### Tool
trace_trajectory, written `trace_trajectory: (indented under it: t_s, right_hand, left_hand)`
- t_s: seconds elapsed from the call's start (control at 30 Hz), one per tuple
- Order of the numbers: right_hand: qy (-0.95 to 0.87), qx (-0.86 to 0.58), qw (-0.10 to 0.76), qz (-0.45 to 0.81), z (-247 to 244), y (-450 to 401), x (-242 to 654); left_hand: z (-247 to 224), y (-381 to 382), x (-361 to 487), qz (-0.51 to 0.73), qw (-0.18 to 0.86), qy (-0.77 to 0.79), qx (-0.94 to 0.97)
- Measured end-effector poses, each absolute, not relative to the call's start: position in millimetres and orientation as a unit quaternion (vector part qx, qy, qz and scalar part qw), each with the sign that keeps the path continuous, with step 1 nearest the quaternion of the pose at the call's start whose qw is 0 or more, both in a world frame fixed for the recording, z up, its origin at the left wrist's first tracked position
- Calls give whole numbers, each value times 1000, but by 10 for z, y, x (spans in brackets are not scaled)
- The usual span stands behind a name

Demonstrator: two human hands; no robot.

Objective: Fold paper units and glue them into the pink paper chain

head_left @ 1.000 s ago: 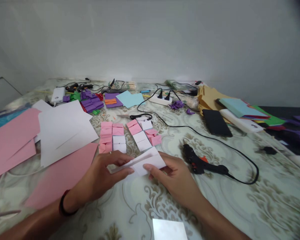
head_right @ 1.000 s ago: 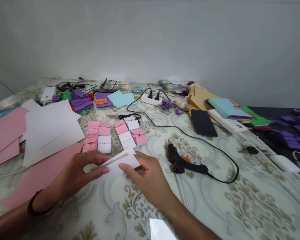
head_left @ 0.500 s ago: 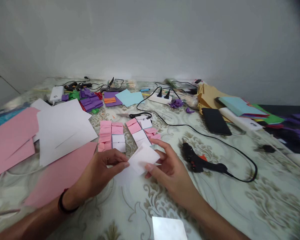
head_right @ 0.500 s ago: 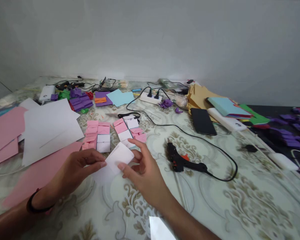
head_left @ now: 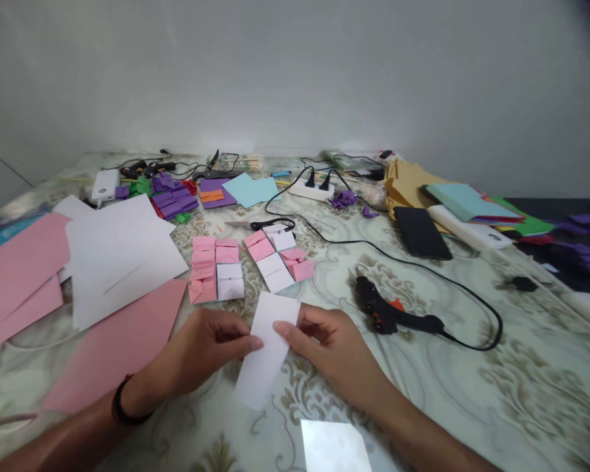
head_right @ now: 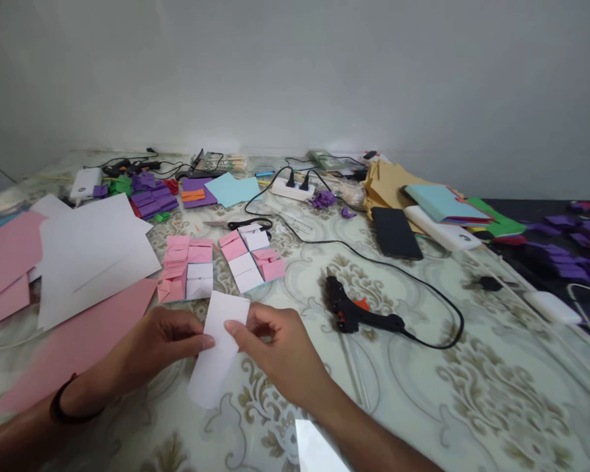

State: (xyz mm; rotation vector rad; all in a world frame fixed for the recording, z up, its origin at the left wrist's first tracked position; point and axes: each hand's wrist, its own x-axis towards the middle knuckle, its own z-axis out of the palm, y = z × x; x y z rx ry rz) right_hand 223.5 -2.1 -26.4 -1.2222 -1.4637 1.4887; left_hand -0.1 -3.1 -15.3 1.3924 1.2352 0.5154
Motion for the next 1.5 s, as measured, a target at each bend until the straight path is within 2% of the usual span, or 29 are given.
trace_trajectory:
  t_s: [0.7,0.87,1.5]
  right_hand:
    - [-537,-463,376,597,-239,-25,2239]
    - [-534,-468,405,576,-218,-6,2250]
    - [-530,-476,423,560,-227,18,2270]
  left_hand:
    - [-131,-88,6,187,569,522,608]
    - [-186,-85,-26,187,577,516,605]
    - [-152,-60,-14,163,589,501,613]
